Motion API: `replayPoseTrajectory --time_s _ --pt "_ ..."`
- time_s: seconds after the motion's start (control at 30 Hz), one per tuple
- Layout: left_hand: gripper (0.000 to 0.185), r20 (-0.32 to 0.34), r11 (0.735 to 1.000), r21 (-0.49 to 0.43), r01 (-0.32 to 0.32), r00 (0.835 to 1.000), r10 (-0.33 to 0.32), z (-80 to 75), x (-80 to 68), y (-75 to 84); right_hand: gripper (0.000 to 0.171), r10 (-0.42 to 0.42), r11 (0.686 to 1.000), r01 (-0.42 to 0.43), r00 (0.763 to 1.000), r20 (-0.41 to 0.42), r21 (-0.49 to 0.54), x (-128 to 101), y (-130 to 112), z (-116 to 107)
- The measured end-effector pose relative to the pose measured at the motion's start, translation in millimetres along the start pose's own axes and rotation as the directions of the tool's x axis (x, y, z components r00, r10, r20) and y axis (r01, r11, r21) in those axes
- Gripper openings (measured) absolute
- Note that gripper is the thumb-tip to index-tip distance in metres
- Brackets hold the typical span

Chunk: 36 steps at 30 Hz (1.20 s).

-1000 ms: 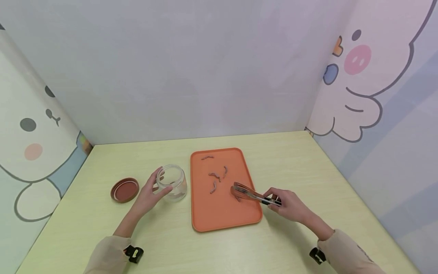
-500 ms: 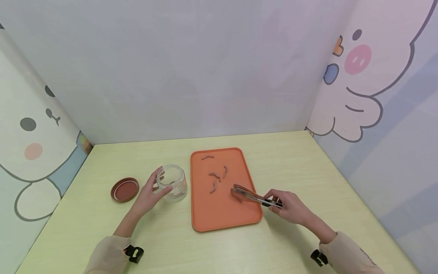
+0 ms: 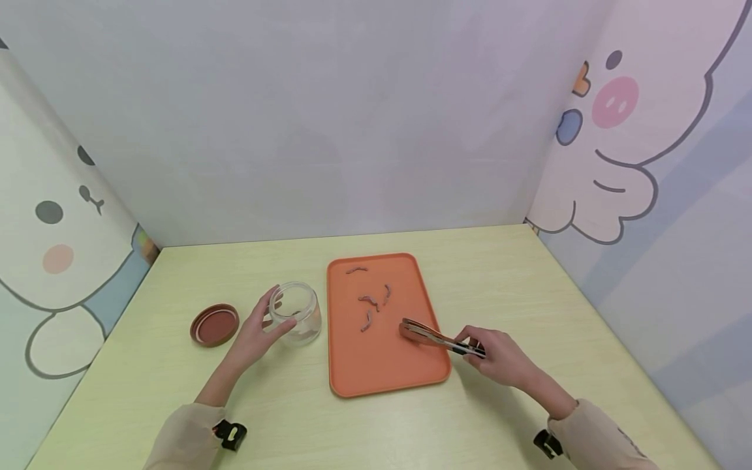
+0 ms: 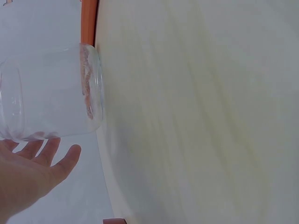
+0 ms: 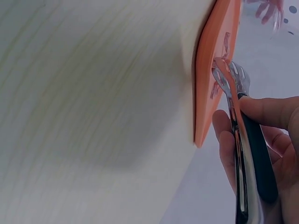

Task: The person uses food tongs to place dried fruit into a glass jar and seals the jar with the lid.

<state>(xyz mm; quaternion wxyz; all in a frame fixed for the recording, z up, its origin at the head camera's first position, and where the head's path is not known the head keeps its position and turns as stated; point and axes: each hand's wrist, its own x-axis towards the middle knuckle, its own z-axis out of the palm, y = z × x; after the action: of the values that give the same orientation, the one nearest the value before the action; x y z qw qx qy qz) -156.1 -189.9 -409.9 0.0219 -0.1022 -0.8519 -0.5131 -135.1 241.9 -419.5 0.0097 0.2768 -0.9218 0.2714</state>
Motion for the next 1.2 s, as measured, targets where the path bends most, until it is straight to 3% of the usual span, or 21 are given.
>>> replayPoseTrajectory --time_s 0.57,1.2 --pt "0.072 -0.002 1.000 -0.002 0.003 1.000 -0.003 -0.7 -1.1 -0.4 0.026 -0.036 0.998 0.038 0.999 -0.037 0.049 3 8 3" --pt "0.072 0.005 1.000 -0.007 -0.006 1.000 0.006 -0.1 0.2 -1.5 0.026 -0.103 0.991 0.112 0.987 -0.120 0.076 34 1 -16"
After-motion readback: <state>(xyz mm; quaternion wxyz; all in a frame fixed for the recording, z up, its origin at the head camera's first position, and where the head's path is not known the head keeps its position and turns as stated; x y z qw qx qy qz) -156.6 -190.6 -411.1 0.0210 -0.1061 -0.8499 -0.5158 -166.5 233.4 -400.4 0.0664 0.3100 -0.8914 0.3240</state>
